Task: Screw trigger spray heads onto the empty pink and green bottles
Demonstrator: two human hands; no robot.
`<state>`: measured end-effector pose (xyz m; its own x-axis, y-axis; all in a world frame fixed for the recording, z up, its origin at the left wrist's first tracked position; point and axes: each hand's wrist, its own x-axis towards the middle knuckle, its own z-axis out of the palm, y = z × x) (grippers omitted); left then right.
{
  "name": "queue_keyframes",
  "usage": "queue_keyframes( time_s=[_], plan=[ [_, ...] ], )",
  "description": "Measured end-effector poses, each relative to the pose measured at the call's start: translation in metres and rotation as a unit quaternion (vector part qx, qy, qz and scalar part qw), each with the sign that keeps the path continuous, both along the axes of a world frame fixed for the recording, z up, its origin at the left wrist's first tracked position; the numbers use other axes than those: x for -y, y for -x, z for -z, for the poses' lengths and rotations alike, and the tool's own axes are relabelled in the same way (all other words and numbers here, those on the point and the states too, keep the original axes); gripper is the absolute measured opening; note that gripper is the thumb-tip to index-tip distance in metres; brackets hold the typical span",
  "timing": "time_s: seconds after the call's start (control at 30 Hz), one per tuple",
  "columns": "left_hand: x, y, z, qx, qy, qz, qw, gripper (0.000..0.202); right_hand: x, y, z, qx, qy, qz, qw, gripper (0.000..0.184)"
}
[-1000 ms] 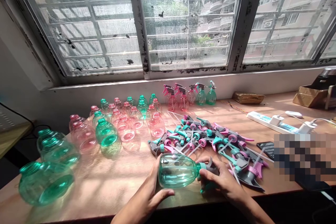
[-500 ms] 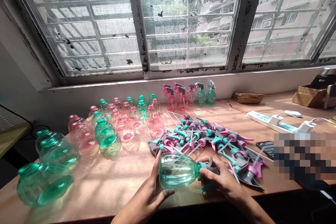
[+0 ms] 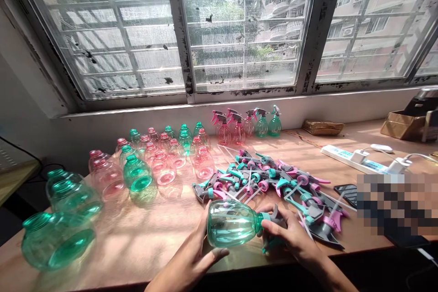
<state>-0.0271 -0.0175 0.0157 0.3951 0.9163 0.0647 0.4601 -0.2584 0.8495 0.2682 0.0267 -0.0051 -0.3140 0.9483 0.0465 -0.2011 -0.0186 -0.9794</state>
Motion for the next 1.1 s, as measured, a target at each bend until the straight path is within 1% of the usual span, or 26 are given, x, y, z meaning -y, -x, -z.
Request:
queue_keyframes(
  time_s=[0.2,0.33,0.4,0.5,0.63,0.8,0.9,1.0,1.1],
  plan=[
    [0.001,-0.0044,-0.005,0.063,0.005,-0.006,0.998,0.104,0.0004,0.0005,0.0,0.003,-0.006,0.007,1.0,0.044],
    [-0.0038,-0.0055,-0.0041,0.144,0.037,0.005,0.989,0.104,0.0017,0.0015,0.0011,0.007,-0.005,0.02,1.0,0.046],
    [-0.006,-0.0049,-0.0041,0.164,0.041,0.008,0.986,0.1,0.0026,0.002,0.0022,0.01,-0.008,0.026,1.0,0.046],
    [-0.0074,-0.0045,-0.0071,0.147,0.038,-0.008,0.988,0.093,0.0033,0.0029,0.0037,0.01,-0.021,0.027,0.999,0.046],
    [-0.0069,-0.0055,-0.0104,0.131,0.037,-0.023,0.99,0.091,0.0031,0.0041,0.0036,0.01,-0.039,0.022,0.999,0.043],
    [-0.0067,-0.0039,-0.0056,0.111,0.034,-0.037,0.993,0.092,0.0034,0.0038,0.0028,0.026,-0.045,0.024,0.998,0.045],
    [-0.007,-0.0027,-0.0041,0.115,0.035,-0.038,0.992,0.091,0.0047,0.0029,0.0024,0.032,-0.057,0.025,0.998,0.042],
    [-0.0076,-0.0018,-0.0044,0.119,0.034,-0.041,0.991,0.088,0.0065,0.0027,0.0021,0.015,-0.055,0.021,0.998,0.041],
    [-0.0079,-0.0004,-0.0035,0.122,0.037,-0.038,0.991,0.092,0.007,0.0024,0.0032,0.003,-0.049,0.021,0.999,0.041]
  ],
)
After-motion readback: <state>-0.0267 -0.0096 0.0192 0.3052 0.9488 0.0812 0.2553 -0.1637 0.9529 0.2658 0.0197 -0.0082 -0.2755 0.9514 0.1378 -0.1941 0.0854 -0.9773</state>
